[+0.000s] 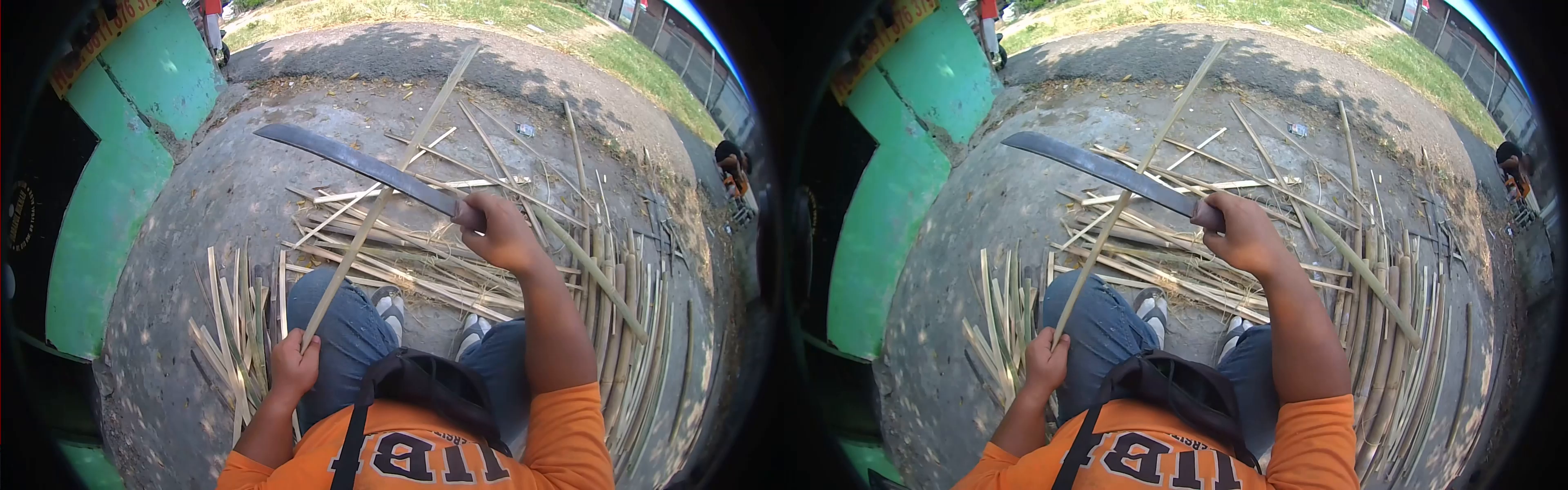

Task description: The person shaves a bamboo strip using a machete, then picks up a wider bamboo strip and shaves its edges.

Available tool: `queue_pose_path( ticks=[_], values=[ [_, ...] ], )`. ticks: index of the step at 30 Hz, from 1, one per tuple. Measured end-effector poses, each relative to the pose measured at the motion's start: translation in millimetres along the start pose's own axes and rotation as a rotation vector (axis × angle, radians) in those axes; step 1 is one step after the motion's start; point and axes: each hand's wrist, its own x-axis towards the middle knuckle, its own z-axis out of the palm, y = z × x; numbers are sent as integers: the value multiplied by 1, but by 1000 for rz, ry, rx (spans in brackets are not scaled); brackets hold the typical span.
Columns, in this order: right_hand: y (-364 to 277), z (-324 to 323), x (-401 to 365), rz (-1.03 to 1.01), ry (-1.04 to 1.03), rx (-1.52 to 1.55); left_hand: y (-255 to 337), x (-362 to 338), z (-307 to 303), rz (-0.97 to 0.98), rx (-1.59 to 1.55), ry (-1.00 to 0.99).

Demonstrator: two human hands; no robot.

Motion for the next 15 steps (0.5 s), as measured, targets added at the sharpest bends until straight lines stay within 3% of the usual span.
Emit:
queue_pose_path(
  ticks=[2,6,15],
  values=[
    [-2,-5,0,-58,-11,-57,-1,0,-1,-4,-3,1],
    [-8,-13,1,-188,253,-406,0,-1,-7,-14,-14,-25],
    [-12,12,4,-140,200,-437,-15,7,-1,-5,-1,-32]
  ],
)
